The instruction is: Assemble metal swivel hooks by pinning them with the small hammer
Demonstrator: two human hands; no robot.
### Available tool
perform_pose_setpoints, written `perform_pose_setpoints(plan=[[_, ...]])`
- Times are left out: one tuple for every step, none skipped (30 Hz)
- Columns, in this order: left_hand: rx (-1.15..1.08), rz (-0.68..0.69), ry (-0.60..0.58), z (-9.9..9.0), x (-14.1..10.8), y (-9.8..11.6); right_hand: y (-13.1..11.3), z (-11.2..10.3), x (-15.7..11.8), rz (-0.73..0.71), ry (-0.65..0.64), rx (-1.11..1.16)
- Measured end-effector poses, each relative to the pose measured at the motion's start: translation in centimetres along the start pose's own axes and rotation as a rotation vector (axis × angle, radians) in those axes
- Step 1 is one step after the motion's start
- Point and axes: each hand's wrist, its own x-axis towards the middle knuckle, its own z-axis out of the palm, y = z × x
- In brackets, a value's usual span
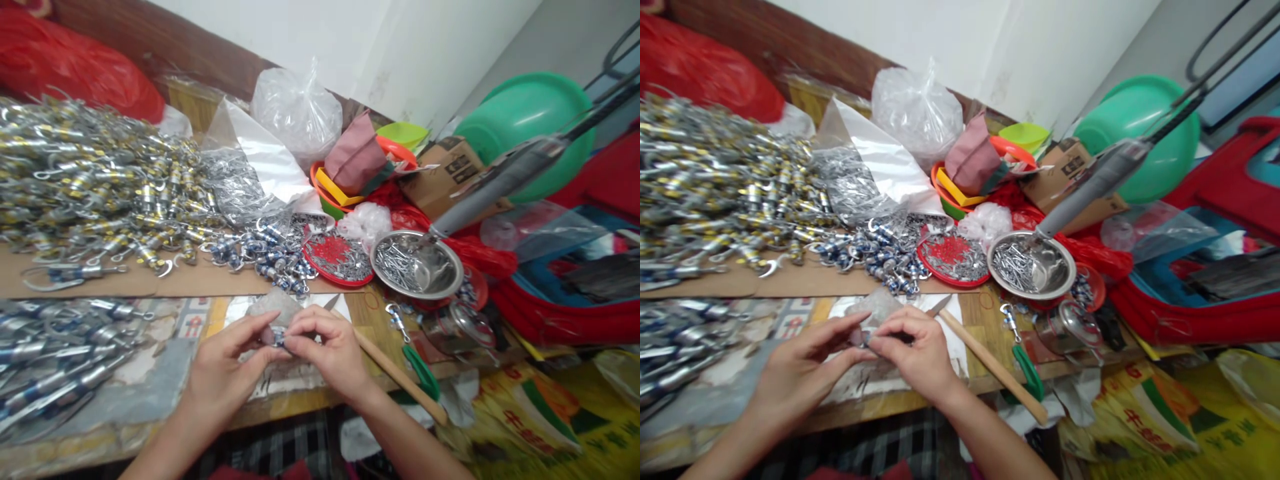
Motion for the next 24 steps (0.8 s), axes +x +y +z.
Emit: perform_pose_setpoints(plan=[[0.01, 0.025, -0.002, -0.1, 0.0, 0.2, 0.1, 0.0, 0.0, 0.008, 0.003, 0.029], [0.014, 0.048, -0.009, -0.2, 0.0, 0.3, 0.3, 0.0, -0.1, 0.01, 0.005, 0.05], [0.011, 0.062, -0.024, -0.3, 0.0, 0.4, 0.4, 0.0, -0.1, 0.002, 0.004, 0.058], [0.001, 0.061, -0.042, -0.4, 0.0, 0.5, 0.4, 0.0, -0.2, -0.017, -0.001, 0.048], [-0.015, 0.044, -0.06, -0.5, 0.0, 0.6, 0.4, -0.1, -0.4, -0.048, -0.004, 0.018], [-0.031, 0.015, -0.075, -0.6, 0.0, 0.7, 0.5, -0.2, -0.6, -0.095, -0.001, -0.031], [-0.048, -0.017, -0.082, -0.8, 0.0, 0.8, 0.5, -0.3, -0.9, -0.163, 0.004, -0.094], [-0.064, -0.046, -0.082, -0.9, 0.0, 1.0, 0.5, -0.6, -1.2, -0.252, 0.007, -0.169], [-0.076, -0.064, -0.08, -1.1, 0.0, 1.1, 0.7, -0.8, -1.5, -0.358, 0.004, -0.251], [-0.078, -0.071, -0.082, -1.2, 0.1, 1.2, 0.8, -1.1, -1.7, -0.468, -0.009, -0.334], [-0.066, -0.067, -0.092, -1.3, 0.2, 1.4, 0.9, -1.5, -1.9, -0.575, -0.031, -0.409], [-0.041, -0.058, -0.107, -1.4, 0.2, 1.6, 1.0, -1.8, -2.1, -0.672, -0.061, -0.471], [-0.004, -0.048, -0.132, -1.5, 0.3, 1.8, 1.1, -2.2, -2.1, -0.749, -0.093, -0.521], [0.039, -0.035, -0.161, -1.6, 0.4, 1.9, 1.1, -2.4, -2.1, -0.804, -0.121, -0.558], [0.082, -0.016, -0.187, -1.6, 0.5, 2.1, 1.0, -2.7, -2.0, -0.839, -0.147, -0.583], [0.12, 0.008, -0.21, -1.6, 0.5, 2.2, 0.9, -2.9, -1.9, -0.86, -0.168, -0.598], [0.148, 0.04, -0.227, -1.6, 0.6, 2.3, 0.8, -3.0, -1.7, -0.871, -0.179, -0.61], [0.168, 0.081, -0.233, -1.6, 0.6, 2.3, 0.7, -3.1, -1.6, -0.874, -0.182, -0.617], [0.183, 0.128, -0.228, -1.6, 0.6, 2.4, 0.6, -3.1, -1.5, -0.873, -0.176, -0.619], [0.193, 0.171, -0.216, -1.7, 0.7, 2.4, 0.6, -3.1, -1.4, -0.868, -0.167, -0.616], [0.197, 0.205, -0.206, -1.7, 0.7, 2.4, 0.7, -3.1, -1.4, -0.855, -0.156, -0.61], [0.193, 0.221, -0.201, -1.7, 0.7, 2.4, 0.8, -3.1, -1.5, -0.835, -0.145, -0.599], [0.18, 0.21, -0.201, -1.7, 0.7, 2.4, 0.9, -3.0, -1.6, -0.801, -0.137, -0.583], [0.159, 0.172, -0.21, -1.7, 0.7, 2.4, 1.0, -2.8, -1.7, -0.752, -0.125, -0.557]])
